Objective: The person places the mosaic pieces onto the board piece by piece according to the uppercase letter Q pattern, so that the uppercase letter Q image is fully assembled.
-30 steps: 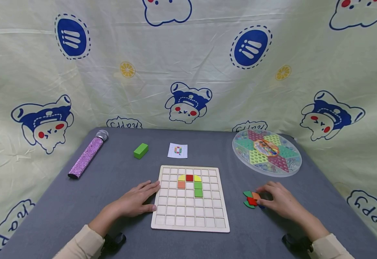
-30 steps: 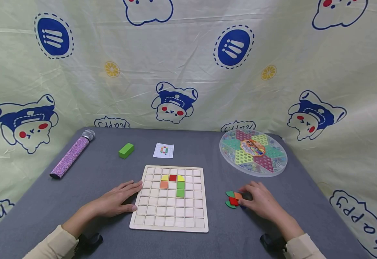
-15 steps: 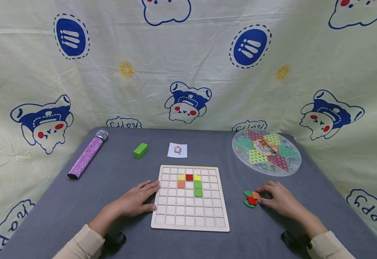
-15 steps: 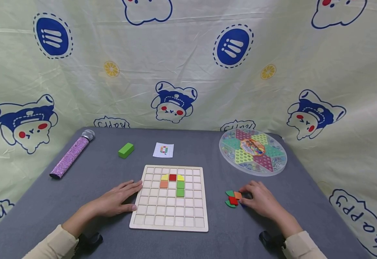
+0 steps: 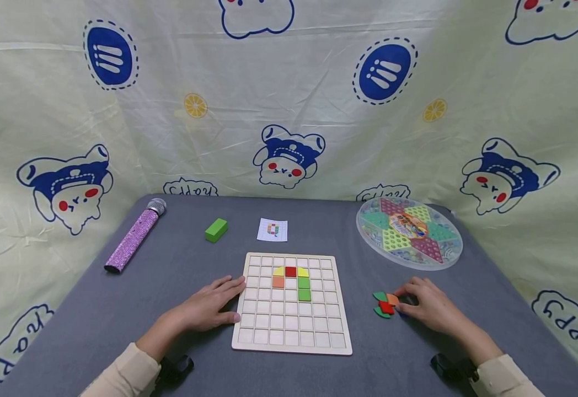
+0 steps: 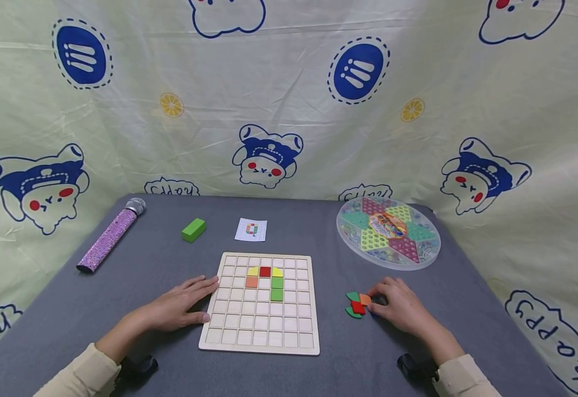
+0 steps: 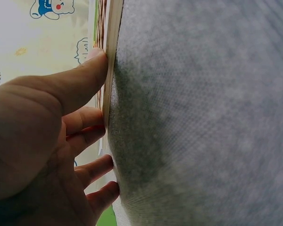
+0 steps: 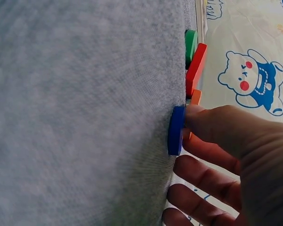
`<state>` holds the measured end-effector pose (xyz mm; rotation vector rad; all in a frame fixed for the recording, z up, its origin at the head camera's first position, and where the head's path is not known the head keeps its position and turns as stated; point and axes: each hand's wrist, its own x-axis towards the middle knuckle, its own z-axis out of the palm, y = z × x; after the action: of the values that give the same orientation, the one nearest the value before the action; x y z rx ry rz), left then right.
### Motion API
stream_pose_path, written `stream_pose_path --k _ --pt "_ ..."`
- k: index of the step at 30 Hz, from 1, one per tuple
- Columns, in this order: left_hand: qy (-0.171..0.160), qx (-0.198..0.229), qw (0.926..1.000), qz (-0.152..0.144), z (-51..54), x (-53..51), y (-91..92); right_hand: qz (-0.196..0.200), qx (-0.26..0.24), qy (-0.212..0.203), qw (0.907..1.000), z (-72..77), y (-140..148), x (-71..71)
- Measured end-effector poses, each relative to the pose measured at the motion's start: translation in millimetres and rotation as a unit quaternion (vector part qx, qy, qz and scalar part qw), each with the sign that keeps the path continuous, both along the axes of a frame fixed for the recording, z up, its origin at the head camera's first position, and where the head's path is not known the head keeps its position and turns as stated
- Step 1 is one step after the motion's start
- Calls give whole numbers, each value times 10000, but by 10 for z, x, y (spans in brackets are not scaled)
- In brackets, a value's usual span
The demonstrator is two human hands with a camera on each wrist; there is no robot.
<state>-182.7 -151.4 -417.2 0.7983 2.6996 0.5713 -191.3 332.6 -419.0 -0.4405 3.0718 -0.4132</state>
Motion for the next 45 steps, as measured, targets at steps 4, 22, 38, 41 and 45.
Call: stream_pose_path --k 4,22,38,41,45 --pt "16 -5 10000 -11 -7 -4 -3 -55 -12 37 10000 -3 -7 2" --pt "129 36 9999 -104 -31 -8 -16 109 -349 815 9960 211 -332 66" --pt "1 -2 10000 32 -13 -7 -3 900 -583 1510 9827 283 -927 37" --pt "29 6 10000 33 -15 -3 -3 1080 -654 1568 9795 281 -1041 11" --pt "61 25 10000 -4 -16 0 -8 1222 -663 1581 9776 281 -1205 -20"
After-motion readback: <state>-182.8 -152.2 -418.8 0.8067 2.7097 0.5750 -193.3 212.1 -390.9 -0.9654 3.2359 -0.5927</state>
